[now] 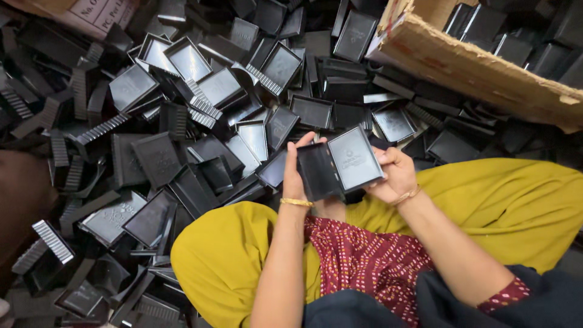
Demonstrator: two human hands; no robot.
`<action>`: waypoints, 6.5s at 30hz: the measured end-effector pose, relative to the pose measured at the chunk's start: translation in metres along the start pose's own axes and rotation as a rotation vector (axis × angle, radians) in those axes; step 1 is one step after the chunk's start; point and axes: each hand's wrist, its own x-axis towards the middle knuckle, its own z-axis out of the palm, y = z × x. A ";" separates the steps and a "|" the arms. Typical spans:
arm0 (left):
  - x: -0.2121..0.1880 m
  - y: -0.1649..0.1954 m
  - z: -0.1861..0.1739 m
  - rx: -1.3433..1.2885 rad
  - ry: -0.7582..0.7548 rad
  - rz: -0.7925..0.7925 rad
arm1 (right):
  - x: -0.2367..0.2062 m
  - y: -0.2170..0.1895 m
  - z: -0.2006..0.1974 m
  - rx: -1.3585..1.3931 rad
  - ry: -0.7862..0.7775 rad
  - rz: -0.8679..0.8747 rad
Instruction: The person sits on the floor and repeatedly picks up two black plastic components from a large pile. They align and press the parts together by hand, then place the assembled unit into a nearby cardboard box. The process continues with multiple identical parts.
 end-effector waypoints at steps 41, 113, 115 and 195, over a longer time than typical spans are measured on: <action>-0.014 0.003 0.013 1.352 0.608 0.712 | 0.005 0.072 0.078 -1.642 0.668 -0.156; 0.071 -0.002 0.036 2.355 -0.096 0.629 | -0.006 -0.094 0.119 -0.895 0.428 -0.868; 0.074 -0.002 0.029 2.647 -0.156 0.100 | -0.014 -0.106 0.111 -1.086 0.468 -0.822; 0.014 0.055 0.051 2.017 -0.278 0.287 | 0.017 -0.088 0.021 -2.551 0.583 0.016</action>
